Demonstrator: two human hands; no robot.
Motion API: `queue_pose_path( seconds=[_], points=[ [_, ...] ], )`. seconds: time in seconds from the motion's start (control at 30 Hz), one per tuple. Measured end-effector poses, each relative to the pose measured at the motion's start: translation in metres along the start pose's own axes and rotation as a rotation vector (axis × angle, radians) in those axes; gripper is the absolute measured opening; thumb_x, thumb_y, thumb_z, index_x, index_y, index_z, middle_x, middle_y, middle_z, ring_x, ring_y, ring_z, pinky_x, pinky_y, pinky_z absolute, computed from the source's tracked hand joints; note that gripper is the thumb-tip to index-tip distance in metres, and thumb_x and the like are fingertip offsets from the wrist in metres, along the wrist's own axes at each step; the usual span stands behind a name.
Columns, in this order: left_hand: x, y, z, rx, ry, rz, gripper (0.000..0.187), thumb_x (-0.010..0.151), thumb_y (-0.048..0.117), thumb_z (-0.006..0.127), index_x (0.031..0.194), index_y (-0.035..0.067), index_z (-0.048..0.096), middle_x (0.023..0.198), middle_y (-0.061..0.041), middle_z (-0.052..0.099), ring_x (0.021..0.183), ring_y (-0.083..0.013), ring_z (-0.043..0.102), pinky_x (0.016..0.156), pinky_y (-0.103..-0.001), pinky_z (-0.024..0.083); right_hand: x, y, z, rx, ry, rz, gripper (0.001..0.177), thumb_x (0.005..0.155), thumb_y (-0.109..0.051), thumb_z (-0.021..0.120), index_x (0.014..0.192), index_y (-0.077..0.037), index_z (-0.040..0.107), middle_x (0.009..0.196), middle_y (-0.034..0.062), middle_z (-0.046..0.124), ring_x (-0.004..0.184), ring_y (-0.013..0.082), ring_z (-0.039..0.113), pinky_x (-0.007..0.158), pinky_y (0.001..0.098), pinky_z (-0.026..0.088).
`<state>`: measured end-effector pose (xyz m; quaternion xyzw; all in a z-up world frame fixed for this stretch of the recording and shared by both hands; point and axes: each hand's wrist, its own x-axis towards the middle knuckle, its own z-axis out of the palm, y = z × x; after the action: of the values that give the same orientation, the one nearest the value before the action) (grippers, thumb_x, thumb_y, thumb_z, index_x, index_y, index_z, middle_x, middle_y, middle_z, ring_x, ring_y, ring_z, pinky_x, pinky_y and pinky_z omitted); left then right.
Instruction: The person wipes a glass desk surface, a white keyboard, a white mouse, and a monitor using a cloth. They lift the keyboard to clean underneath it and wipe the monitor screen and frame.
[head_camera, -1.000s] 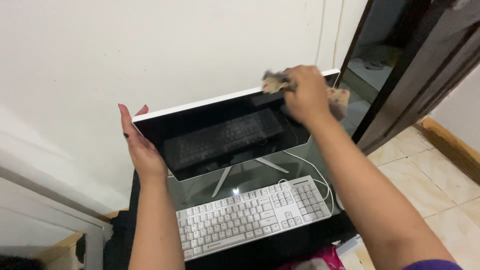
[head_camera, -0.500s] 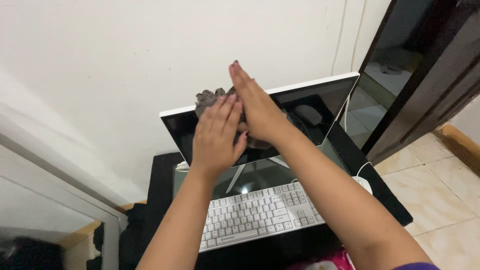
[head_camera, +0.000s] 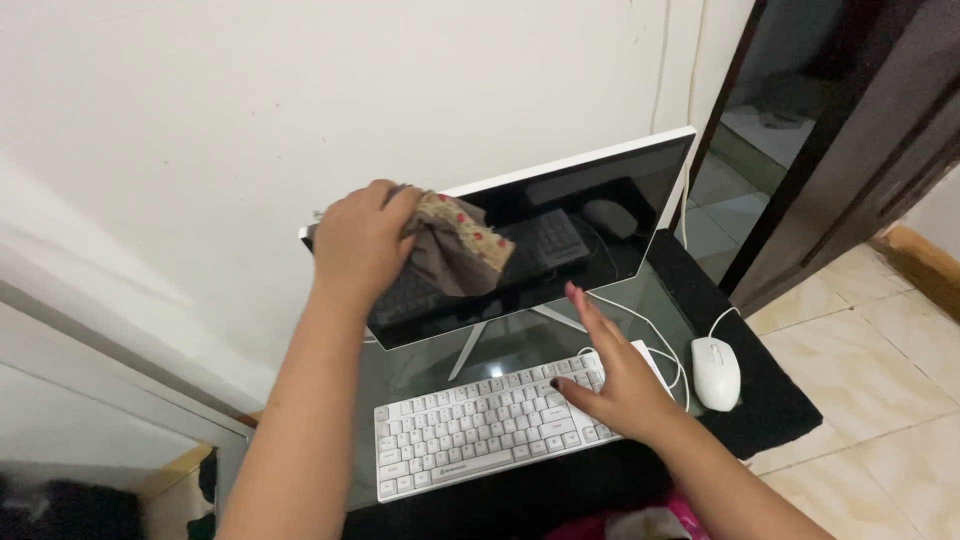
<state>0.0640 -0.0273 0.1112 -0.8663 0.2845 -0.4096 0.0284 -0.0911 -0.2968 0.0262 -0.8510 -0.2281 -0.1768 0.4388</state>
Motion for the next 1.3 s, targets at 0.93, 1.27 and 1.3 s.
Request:
queue_pose_path(
  seconds=[0.93,1.27,1.3],
  points=[
    [-0.139,0.031,0.069,-0.801,0.405,-0.912,0.040,0.090,0.002,0.036,0.130,0.008,0.040,0.125,-0.018,0.048,0.114,-0.0307,0.050,0.091,-0.040,0.042,-0.108,0.052,-0.019,0.538,0.080,0.284,0.089,0.071,0.007,0.056,0.142,-0.013,0.006,0.148,0.0166,0.019,0.137,0.0237,0.020,0.107,0.0376,0.023],
    [-0.150,0.076,0.058,-0.630,0.153,-1.141,0.048,0.088,0.003,0.043,0.135,0.010,0.036,0.133,-0.017,0.040,0.118,-0.0367,0.044,0.090,-0.047,0.042,-0.110,0.048,-0.025,0.598,0.087,0.333,0.088,0.072,0.008,0.054,0.142,-0.015,0.007,0.148,0.0145,0.021,0.137,0.0225,0.021,0.107,0.0367,0.023],
    [-0.150,0.082,0.053,-0.639,0.122,-1.183,0.051,0.086,0.003,0.043,0.136,0.011,0.035,0.134,-0.017,0.040,0.119,-0.0361,0.043,0.091,-0.045,0.041,-0.111,0.051,-0.024,0.634,0.089,0.338,0.088,0.072,0.008,0.054,0.142,-0.015,0.008,0.148,0.0143,0.021,0.137,0.0218,0.022,0.106,0.0359,0.023]
  ],
)
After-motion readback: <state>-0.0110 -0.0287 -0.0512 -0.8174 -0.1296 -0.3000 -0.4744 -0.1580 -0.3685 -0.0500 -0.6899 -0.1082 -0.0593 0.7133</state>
